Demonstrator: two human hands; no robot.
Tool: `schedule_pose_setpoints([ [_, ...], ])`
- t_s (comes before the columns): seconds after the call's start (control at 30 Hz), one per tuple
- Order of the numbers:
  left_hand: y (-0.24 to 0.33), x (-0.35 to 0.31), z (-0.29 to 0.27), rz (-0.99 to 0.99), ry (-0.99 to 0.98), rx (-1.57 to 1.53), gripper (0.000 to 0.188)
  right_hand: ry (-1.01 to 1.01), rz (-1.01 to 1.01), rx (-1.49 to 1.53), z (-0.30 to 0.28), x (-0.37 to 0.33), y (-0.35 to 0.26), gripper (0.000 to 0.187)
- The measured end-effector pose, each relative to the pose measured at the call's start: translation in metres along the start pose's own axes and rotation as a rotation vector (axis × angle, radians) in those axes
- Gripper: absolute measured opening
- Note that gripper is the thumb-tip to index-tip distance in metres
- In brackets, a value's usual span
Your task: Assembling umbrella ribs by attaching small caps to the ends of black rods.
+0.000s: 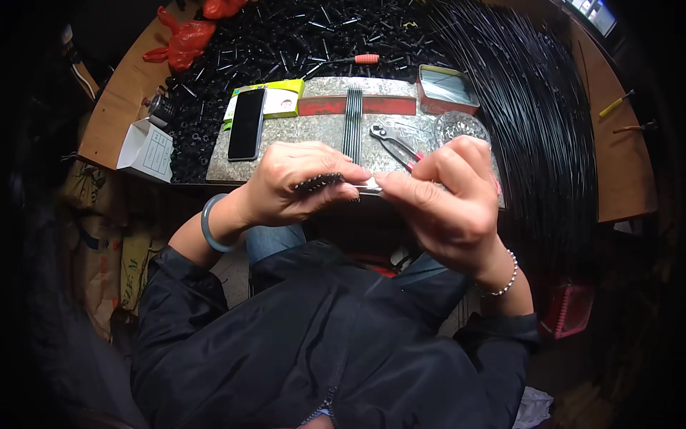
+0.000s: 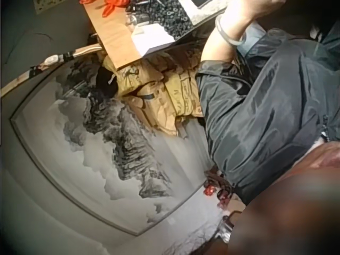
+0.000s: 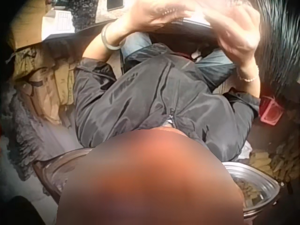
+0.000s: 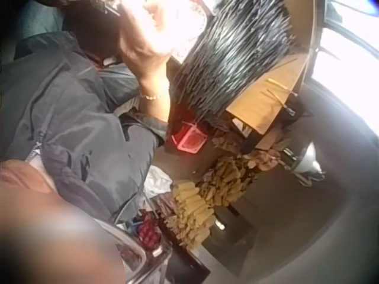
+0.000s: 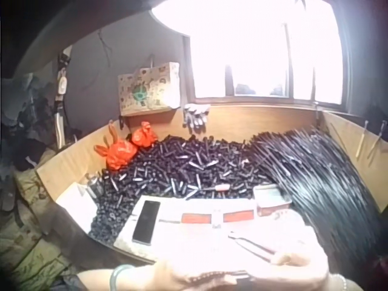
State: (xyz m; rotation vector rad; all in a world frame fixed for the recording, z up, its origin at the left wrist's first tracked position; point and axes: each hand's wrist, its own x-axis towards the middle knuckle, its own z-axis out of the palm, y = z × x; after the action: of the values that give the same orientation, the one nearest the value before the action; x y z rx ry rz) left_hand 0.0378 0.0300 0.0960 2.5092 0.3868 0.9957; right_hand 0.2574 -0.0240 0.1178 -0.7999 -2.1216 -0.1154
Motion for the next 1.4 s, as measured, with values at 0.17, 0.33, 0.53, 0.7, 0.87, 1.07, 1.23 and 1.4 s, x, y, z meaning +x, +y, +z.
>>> schedule_pose_setpoints([
  [0.17,-0.003,0.001,0.005,0.024,-0.007,-0.010,0.017,0.093,-0.021,-0.133,-0.004,-0.004,-0.007,0.024],
  [0.33,-0.004,0.000,0.005,0.070,0.012,-0.002,0.019,0.109,-0.013,-0.144,0.000,-0.006,-0.011,0.023],
  [0.53,-0.002,-0.001,0.005,0.040,-0.007,-0.001,0.019,0.123,0.030,-0.121,0.001,-0.006,-0.012,0.024],
  [0.7,-0.002,0.000,0.011,0.098,0.062,0.049,0.018,0.064,-0.039,-0.083,0.001,-0.003,-0.012,0.023],
  [0.87,-0.005,0.001,0.014,0.176,0.033,0.102,0.022,-0.015,-0.072,-0.047,0.000,0.002,-0.012,0.020],
  [1.07,-0.005,0.003,0.014,0.210,0.000,0.097,0.023,-0.065,-0.085,0.119,0.004,0.002,-0.006,0.024],
  [1.23,-0.014,0.002,0.017,0.212,-0.048,0.073,0.022,-0.057,-0.042,0.253,0.020,0.005,-0.016,0.036],
  [1.4,-0.026,0.003,0.019,0.256,-0.309,0.196,0.070,0.177,0.228,0.775,0.041,-0.031,0.002,0.091],
])
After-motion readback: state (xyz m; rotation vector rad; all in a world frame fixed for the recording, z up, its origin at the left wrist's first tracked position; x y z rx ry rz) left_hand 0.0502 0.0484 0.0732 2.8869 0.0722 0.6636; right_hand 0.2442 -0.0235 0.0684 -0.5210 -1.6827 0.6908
